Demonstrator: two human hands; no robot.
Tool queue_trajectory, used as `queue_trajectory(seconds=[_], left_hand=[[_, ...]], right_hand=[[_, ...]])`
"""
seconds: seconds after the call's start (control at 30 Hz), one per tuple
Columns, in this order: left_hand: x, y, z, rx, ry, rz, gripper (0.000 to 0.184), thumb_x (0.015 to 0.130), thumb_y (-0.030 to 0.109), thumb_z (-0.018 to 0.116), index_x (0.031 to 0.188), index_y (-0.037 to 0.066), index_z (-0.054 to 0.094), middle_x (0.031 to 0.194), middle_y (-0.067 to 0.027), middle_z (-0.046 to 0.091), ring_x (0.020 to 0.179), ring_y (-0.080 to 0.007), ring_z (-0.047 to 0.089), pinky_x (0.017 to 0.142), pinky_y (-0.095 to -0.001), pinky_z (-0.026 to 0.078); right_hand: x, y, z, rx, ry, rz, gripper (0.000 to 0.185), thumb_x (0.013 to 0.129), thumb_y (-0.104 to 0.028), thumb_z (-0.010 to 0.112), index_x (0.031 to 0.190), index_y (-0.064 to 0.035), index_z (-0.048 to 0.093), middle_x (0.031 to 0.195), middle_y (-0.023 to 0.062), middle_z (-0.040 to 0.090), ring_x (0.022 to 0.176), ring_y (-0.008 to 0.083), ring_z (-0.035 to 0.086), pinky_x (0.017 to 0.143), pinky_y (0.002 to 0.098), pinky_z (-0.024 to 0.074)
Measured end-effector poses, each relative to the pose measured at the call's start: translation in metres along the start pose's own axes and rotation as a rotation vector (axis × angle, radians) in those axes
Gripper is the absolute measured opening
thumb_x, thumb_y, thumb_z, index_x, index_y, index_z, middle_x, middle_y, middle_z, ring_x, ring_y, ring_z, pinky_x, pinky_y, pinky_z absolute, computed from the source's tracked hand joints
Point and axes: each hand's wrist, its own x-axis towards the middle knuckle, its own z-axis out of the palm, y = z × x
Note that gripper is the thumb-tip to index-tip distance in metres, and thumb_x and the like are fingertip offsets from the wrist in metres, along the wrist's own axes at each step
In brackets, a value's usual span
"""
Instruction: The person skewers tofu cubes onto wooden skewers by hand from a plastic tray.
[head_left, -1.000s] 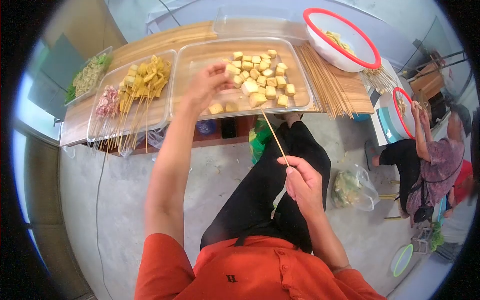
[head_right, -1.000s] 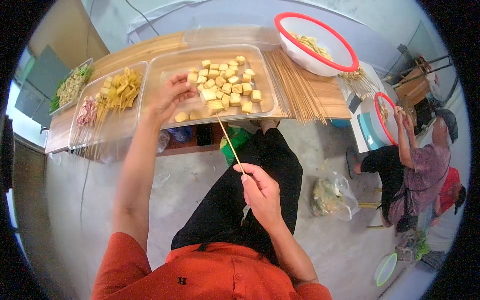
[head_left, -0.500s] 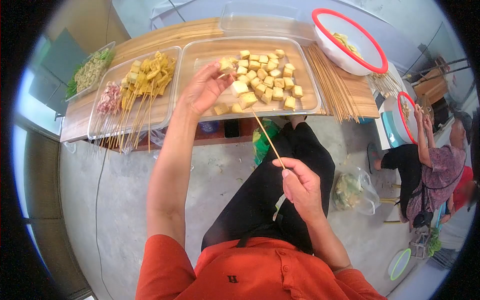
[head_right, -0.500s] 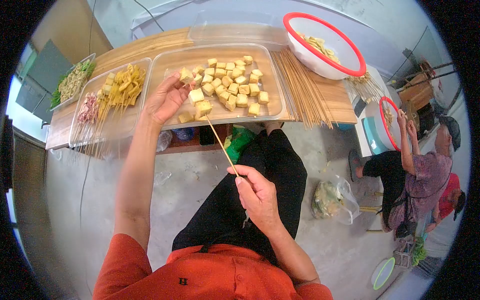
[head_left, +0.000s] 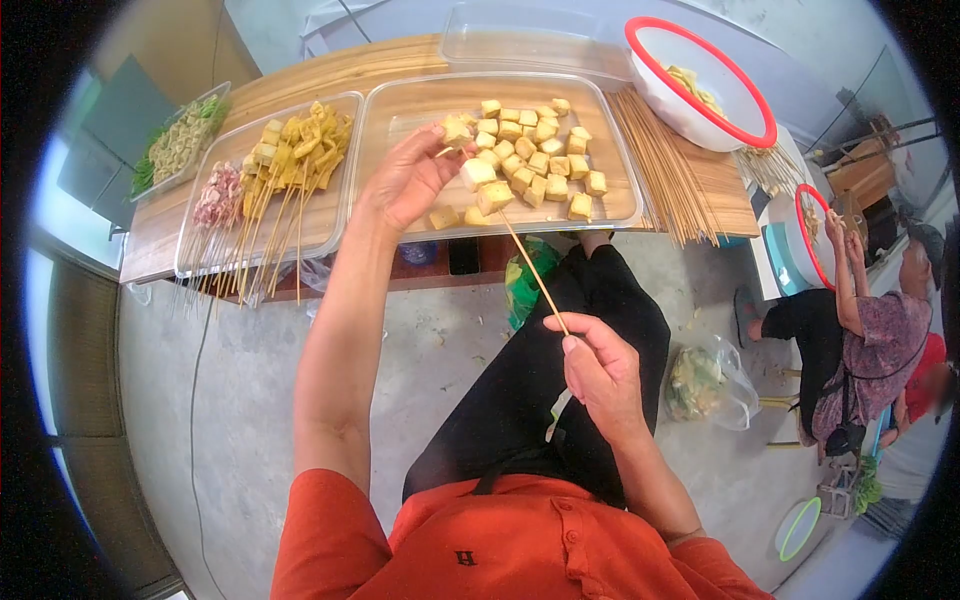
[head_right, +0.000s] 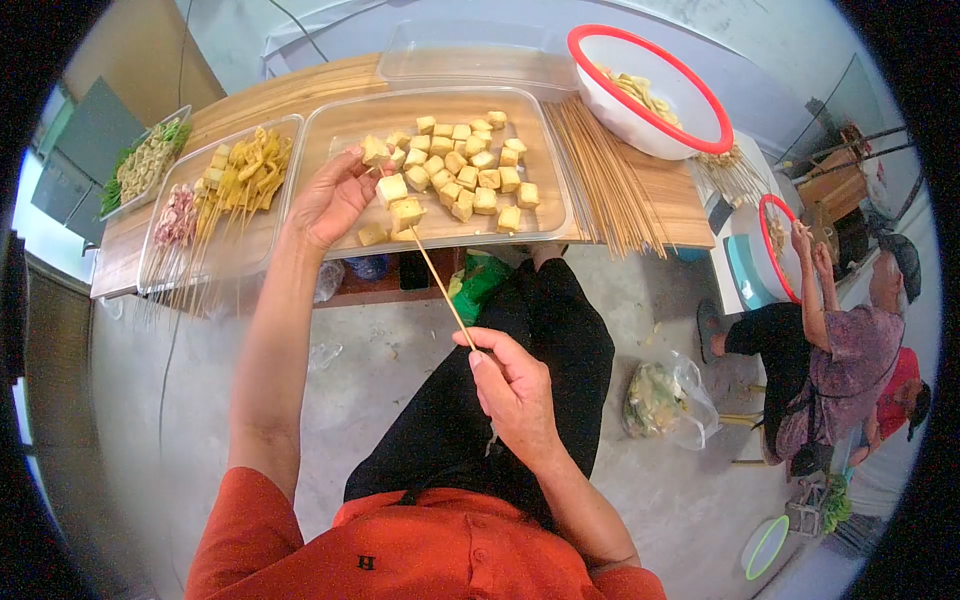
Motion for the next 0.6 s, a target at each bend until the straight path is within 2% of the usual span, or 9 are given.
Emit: queue_trajectory(seconds=[0.2, 0.27, 0.6], left_hand=[[-0.0006, -0.0002, 0.002, 0.032, -0.004, 0.001, 0.024, 0.093, 0.007, 0.06, 0.113, -0.005, 0.056, 0.116, -0.017, 0.062, 0.106, -0.0286, 0.062, 0.095, -0.0372, 0.054], [-0.0017, -0.0014, 0.0067, 0.059, 0.05, 0.014, 0.019, 0.093, 0.007, 0.058, 0.109, -0.002, 0.058, 0.108, -0.0147, 0.065, 0.1, -0.0285, 0.065, 0.088, -0.0361, 0.055], [-0.0026, -0.0024, 0.0066, 0.12, 0.023, 0.027, 0.023, 0.093, 0.008, 0.059, 0.113, 0.0, 0.057, 0.114, -0.0103, 0.063, 0.103, -0.0242, 0.064, 0.089, -0.0343, 0.054]], right_hand=[[0.0012, -0.0002, 0.0008, 0.016, -0.003, 0.011, 0.024, 0.097, -0.008, 0.05, 0.116, -0.0017, 0.062, 0.06, -0.0089, 0.044, 0.048, -0.0001, 0.037, 0.043, 0.0188, 0.0304], [0.0011, -0.0013, 0.0018, 0.015, 0.0, 0.011, 0.024, 0.097, -0.008, 0.05, 0.116, -0.0017, 0.062, 0.06, -0.0088, 0.044, 0.048, -0.0001, 0.038, 0.043, 0.0188, 0.0304], [0.0031, -0.0009, 0.0039, 0.023, 0.004, 0.013, 0.023, 0.097, -0.009, 0.05, 0.116, -0.0018, 0.062, 0.062, -0.0095, 0.042, 0.05, -0.0004, 0.036, 0.044, 0.0186, 0.0294]])
